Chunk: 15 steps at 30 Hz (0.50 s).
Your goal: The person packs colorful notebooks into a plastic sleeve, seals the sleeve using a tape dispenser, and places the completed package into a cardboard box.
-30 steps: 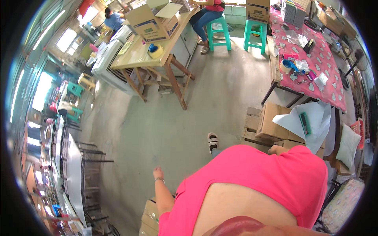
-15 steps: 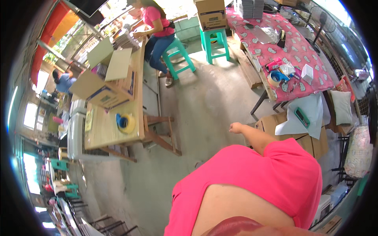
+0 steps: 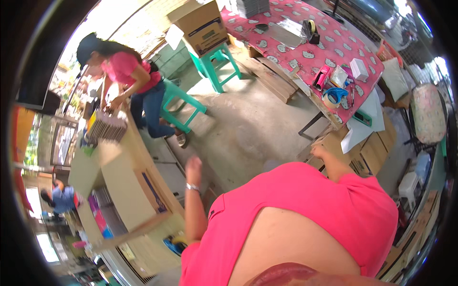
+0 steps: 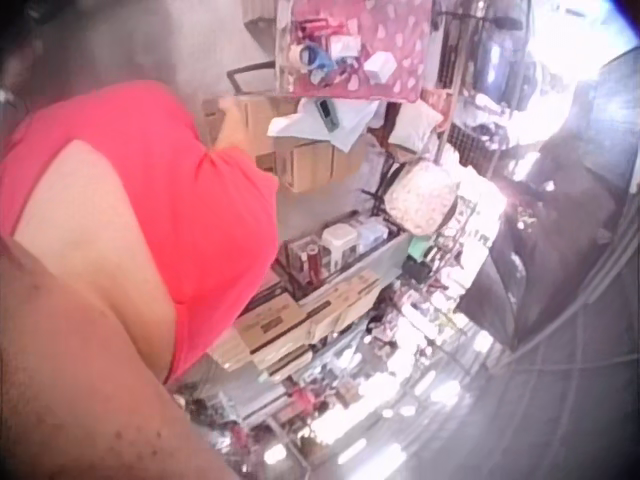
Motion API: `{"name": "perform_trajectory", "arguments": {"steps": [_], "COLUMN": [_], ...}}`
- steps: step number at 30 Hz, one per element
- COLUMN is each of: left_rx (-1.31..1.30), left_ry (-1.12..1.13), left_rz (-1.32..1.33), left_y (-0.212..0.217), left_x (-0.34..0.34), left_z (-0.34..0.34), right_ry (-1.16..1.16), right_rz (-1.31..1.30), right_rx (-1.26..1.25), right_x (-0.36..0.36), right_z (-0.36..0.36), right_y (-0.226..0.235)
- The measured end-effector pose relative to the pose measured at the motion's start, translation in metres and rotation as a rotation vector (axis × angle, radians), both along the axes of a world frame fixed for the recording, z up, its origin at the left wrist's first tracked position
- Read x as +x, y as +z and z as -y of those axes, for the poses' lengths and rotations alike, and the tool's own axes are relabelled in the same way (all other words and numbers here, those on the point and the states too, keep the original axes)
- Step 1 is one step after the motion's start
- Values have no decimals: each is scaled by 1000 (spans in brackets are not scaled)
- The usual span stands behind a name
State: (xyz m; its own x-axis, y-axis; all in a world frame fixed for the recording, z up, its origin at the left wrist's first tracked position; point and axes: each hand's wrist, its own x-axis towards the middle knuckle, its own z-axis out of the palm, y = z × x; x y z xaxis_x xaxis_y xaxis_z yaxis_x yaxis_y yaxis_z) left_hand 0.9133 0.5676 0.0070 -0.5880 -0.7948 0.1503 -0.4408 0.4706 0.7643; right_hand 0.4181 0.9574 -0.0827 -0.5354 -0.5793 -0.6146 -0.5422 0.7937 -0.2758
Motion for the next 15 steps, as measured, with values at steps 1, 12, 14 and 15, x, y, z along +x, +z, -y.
{"name": "perform_trajectory", "arguments": {"steps": [1, 12, 14, 15], "left_rx": [208, 97, 82, 75], "left_ry": [-18, -1600, -1648, -1647], "left_rz": [-194, -1202, -1184, -1174], "left_y": [85, 498, 503, 501], "left_x": [-64, -329, -358, -372], "left_z": [37, 102, 132, 148], "right_ry": [-203, -53, -166, -158], "right_rz": [42, 141, 154, 141], "right_rx": [-22, -376, -493, -581], "right_x": [2, -58, -96, -112], "right_z": [-6, 187, 269, 314], "right_y": [10, -39, 5, 44]}}
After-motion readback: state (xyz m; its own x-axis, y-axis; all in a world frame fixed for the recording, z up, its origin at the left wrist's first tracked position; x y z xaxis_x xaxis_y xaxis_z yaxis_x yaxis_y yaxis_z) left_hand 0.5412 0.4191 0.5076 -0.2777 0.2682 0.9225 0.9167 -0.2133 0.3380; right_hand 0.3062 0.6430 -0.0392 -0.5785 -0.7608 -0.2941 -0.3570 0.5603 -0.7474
